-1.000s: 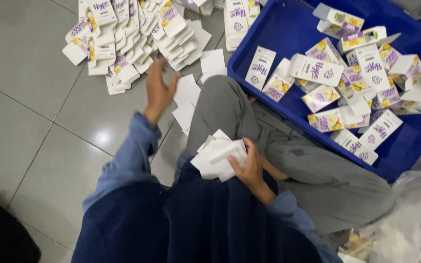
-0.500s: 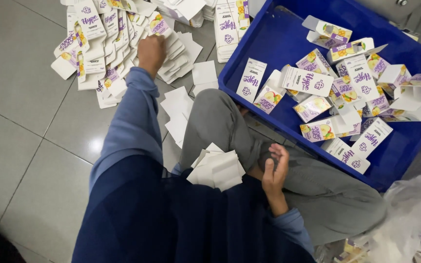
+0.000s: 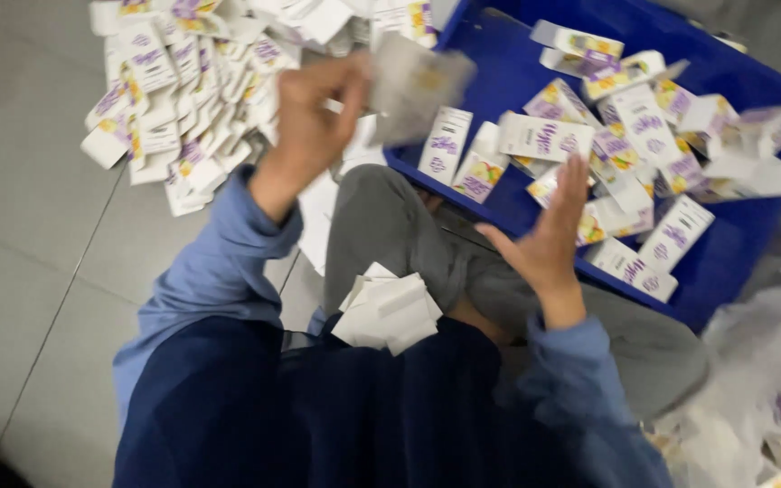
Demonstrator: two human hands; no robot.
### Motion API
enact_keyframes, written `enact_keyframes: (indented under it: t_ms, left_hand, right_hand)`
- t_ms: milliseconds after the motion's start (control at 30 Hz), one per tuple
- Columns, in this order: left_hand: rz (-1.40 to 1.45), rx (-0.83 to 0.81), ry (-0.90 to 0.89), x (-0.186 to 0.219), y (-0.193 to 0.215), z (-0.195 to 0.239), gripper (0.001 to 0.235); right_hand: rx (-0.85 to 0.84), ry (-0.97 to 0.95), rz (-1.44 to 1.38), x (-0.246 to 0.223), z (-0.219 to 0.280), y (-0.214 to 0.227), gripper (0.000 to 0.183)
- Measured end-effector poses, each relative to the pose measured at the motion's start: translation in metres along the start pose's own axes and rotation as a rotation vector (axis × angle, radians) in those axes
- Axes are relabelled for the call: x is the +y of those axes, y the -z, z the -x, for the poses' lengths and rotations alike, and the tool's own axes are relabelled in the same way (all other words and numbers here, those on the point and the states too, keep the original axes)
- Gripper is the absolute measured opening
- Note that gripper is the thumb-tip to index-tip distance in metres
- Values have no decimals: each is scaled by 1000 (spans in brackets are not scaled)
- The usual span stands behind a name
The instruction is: The person sits on the floor and folds flat cardboard pieces into small boxes by hand. They pick up the printed cardboard from a pile on the floor, fold the flaps to form the box shape, and place the finished boxes into a blue plastic bin.
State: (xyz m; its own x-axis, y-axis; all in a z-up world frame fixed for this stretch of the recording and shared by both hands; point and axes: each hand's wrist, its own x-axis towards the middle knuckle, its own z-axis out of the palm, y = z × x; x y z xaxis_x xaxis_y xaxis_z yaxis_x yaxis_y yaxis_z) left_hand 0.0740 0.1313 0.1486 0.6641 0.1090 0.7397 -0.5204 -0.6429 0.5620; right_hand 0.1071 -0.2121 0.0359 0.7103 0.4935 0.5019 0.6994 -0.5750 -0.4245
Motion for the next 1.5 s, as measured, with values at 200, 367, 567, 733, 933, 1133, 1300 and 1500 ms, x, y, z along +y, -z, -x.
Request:
enact_keyframes:
  t_ms: [200,367,567,733,933,1133,1300,1500]
  left_hand:
    - [407,-236,178,52,-105,-12,17]
    - [613,-298,363,34,-166,-6,19]
    - [832,-347,387,0,-205,-3,31]
    - [679,-512,470,-48,-248,47,79]
    - [699,-328,728,-94,-301,104,39]
    - [628,-348,908,-129,-299,107,25]
    - [648,-227,909,-126,-310,115,48]
    - [591,-302,842,-114,-297,107,99]
  right_hand:
    - [-109,-20,87,40,-13,-1,166]
    - [-62,-153,175,62,14,-7,159]
    - [47,-210,-133,68,2,-6,134]
    - [188,-349,-536,95,-13,-36,91]
    - [238,-557,-516,123,-15,-85,82]
    - [154,-683,-830,135,-4,-101,18]
    - [238,-659,-816,126,-4,-95,14]
    - [192,-476,-623,137,6,-110,18]
